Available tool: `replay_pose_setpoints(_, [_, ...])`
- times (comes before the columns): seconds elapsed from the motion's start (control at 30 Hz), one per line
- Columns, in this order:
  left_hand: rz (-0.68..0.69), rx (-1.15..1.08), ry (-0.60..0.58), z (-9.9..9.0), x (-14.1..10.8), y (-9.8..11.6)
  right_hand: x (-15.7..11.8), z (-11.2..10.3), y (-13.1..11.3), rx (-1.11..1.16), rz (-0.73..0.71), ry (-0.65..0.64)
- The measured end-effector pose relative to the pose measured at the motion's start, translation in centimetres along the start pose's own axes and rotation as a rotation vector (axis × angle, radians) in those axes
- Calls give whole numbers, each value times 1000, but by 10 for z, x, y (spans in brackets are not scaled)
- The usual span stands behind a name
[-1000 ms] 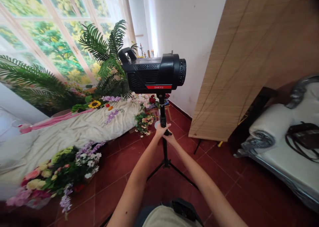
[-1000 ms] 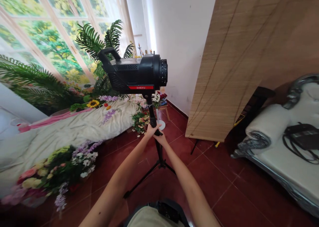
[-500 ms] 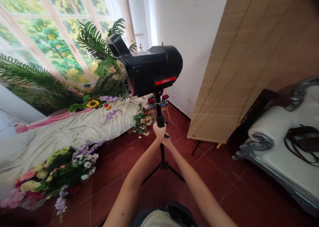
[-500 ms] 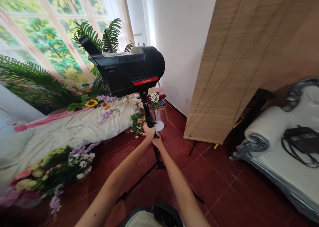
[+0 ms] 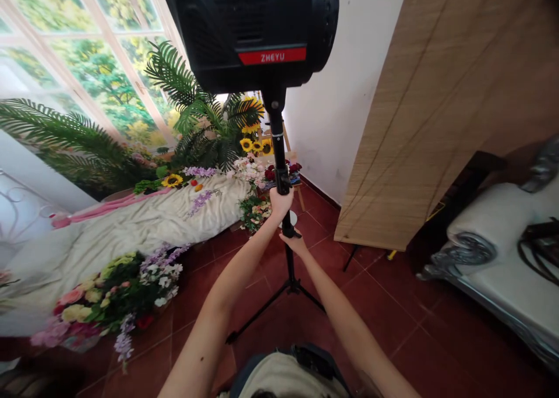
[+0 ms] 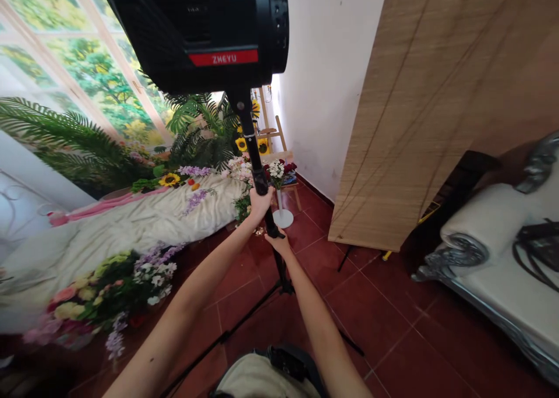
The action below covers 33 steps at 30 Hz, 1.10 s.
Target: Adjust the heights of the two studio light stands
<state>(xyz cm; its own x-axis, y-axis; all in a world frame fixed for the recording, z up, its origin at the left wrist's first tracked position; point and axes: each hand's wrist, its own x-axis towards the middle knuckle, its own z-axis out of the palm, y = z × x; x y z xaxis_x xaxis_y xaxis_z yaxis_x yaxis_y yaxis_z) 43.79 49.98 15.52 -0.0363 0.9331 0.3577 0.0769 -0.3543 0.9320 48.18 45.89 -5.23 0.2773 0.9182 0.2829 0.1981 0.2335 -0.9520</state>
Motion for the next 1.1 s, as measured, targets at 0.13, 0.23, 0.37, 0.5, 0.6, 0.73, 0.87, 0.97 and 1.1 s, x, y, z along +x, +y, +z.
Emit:
replay_pose_setpoints(0.13, [49,77,181,3,1,23,-2,-2,-6,-8,7,8])
replay_pose_setpoints(0.23, [31,67,183,3,3,32,-3,-4,-10,-6,17,-6])
replay_pose_setpoints(0.37, [-38,-21,12,-1,10,40,-3,-5,-13,26,-12,-44])
replay_pose_setpoints(0.5, [-89,-113,-132,-5,17,51,-8,-8,-15,-2,4,-48])
replay_pose_setpoints(0.6, [-91,-120,-80,-3,18,57,-17,-16,-18,7,30,-2])
replay_pose_setpoints(0.73, [-34,-52,27,1,19,57,-32,-36,-29,14,35,70])
replay_pose_setpoints(0.87, [5,4,89,4,20,55,-39,-52,-49,-134,-41,82])
replay_pose_setpoints(0.97, [14,-3,92,4,21,54,-38,-57,-60,-248,-79,103])
replay_pose_setpoints(1.1, [-2,-35,96,4,22,52,-33,-55,-64,-209,49,91])
